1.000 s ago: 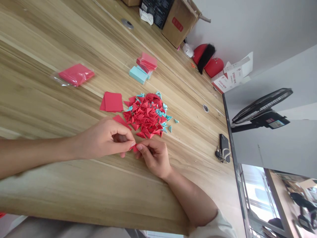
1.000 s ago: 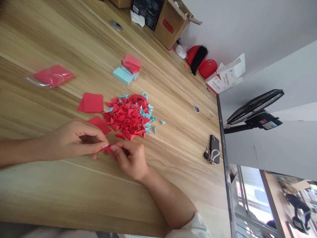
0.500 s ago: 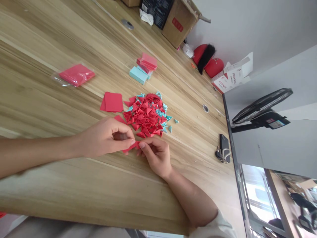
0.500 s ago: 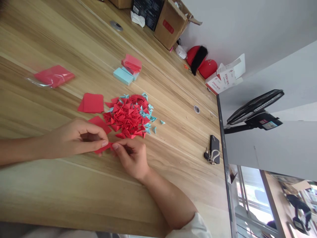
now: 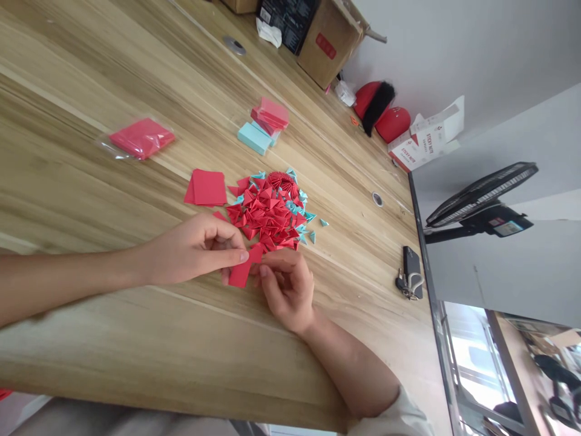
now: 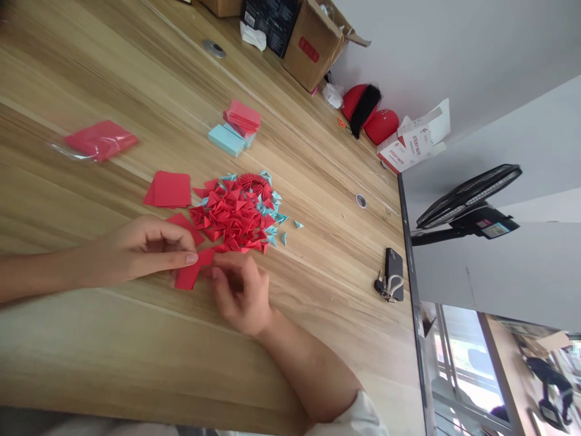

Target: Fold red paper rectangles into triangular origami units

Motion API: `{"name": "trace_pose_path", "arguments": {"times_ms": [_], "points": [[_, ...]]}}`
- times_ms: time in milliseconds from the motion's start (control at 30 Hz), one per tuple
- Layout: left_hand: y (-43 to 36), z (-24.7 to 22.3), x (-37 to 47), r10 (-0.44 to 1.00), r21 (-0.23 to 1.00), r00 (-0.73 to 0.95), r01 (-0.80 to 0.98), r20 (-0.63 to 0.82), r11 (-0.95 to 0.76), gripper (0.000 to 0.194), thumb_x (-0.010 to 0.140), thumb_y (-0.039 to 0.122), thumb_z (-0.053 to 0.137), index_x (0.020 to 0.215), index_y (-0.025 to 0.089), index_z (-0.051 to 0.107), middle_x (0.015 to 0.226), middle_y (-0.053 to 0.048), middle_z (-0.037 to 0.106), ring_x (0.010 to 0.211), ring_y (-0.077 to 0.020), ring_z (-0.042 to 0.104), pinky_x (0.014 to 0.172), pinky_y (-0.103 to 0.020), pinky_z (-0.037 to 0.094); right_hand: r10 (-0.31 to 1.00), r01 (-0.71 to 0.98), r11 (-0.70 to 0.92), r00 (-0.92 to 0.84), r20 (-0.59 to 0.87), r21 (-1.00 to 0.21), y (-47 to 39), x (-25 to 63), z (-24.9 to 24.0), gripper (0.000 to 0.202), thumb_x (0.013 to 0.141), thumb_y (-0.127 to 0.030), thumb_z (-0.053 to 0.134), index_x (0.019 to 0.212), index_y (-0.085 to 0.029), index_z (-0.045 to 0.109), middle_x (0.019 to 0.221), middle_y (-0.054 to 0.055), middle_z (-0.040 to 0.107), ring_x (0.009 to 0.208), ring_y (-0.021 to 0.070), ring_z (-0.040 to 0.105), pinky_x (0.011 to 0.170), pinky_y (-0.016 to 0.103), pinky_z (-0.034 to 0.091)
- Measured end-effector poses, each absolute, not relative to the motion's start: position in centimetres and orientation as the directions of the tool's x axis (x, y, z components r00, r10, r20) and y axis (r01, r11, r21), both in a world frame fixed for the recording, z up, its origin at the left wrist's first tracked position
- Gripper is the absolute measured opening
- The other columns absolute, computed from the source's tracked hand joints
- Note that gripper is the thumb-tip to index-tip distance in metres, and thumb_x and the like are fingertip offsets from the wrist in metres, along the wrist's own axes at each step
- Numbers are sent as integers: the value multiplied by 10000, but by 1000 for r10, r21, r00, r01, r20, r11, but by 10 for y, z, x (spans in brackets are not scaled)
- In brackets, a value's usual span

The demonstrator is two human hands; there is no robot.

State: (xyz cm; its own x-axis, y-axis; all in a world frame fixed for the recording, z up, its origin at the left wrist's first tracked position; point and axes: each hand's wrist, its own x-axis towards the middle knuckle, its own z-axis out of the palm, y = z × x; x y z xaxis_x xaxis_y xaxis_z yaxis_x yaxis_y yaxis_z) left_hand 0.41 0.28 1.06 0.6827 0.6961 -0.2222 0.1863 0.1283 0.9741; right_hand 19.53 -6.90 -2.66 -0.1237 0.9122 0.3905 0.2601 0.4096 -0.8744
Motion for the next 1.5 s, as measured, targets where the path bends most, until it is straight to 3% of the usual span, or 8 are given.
{"name": "trace_pose_path", "arguments": {"times_ms": [100, 200, 400, 600, 900, 1100, 1233, 1500], "points": [[6, 8, 5, 666, 979, 718, 126, -201, 160, 257, 838, 304, 608, 631, 151, 618, 560, 19, 615, 540, -100, 553, 522, -189, 407, 786, 386, 618, -315, 531, -685, -68, 198, -28, 270, 923, -132, 550, 1151, -272, 584, 842, 34, 733, 637, 124, 668, 565, 234, 553], [6, 5, 5, 643, 979, 739, 122, -199, 162, 263, 823, 340, 639, 623, 170, 628, 552, 24, 625, 537, -108, 580, 515, -185, 428, 684, 393, 729, -450, 574, -561, -65, 199, -26, 256, 970, -179, 481, 1139, -291, 636, 930, 45, 758, 772, 130, 720, 671, 226, 592], [5, 4, 6, 633, 972, 741, 124, -226, 201, 201, 798, 348, 654, 673, 191, 656, 586, 27, 655, 576, -128, 628, 550, -191, 470, 637, 435, 765, -405, 656, -474, -64, 200, -23, 200, 965, -191, 513, 1026, -228, 700, 916, 70, 750, 828, 152, 735, 709, 244, 629], [4, 4, 6, 638, 960, 720, 155, -272, 234, 180, 773, 329, 659, 669, 182, 641, 556, 24, 644, 551, -130, 617, 554, -195, 467, 690, 382, 722, -339, 639, -577, -66, 201, -24, 220, 919, -143, 555, 1107, -218, 640, 928, 89, 739, 876, 176, 723, 763, 300, 618], [0, 8, 5, 645, 952, 703, 175, -299, 251, 206, 754, 333, 675, 625, 179, 630, 545, 26, 638, 538, -127, 612, 529, -187, 446, 773, 337, 633, -247, 584, -697, -65, 196, -17, 50, 901, -186, 602, 897, -218, 640, 821, 66, 743, 769, 159, 723, 670, 266, 605], [0, 9, 6, 629, 951, 715, 183, -303, 251, 191, 776, 279, 659, 637, 150, 639, 548, 27, 635, 539, -118, 621, 533, -195, 451, 959, 143, 274, -116, 259, -951, -66, 190, -17, 200, 904, -379, 610, 784, -221, 584, 728, 48, 721, 608, 159, 705, 557, 276, 582], [1, 8, 6, 633, 957, 718, 189, -289, 222, 209, 786, 285, 659, 633, 144, 636, 558, 22, 642, 523, -114, 616, 515, -195, 433, 993, 23, 90, -79, 88, -996, -65, 186, -16, 308, 855, -486, 657, 750, -215, 554, 660, 21, 693, 518, 150, 677, 525, 283, 590], [0, 8, 6, 616, 951, 727, 192, -304, 243, 200, 789, 308, 631, 711, 135, 694, 684, -22, 698, 580, -136, 632, 564, -223, 504, 997, -24, 58, -49, 59, -998, -64, 186, -16, 309, 816, -470, 716, 759, -205, 567, 627, 2, 694, 505, 146, 684, 516, 272, 595]]}}
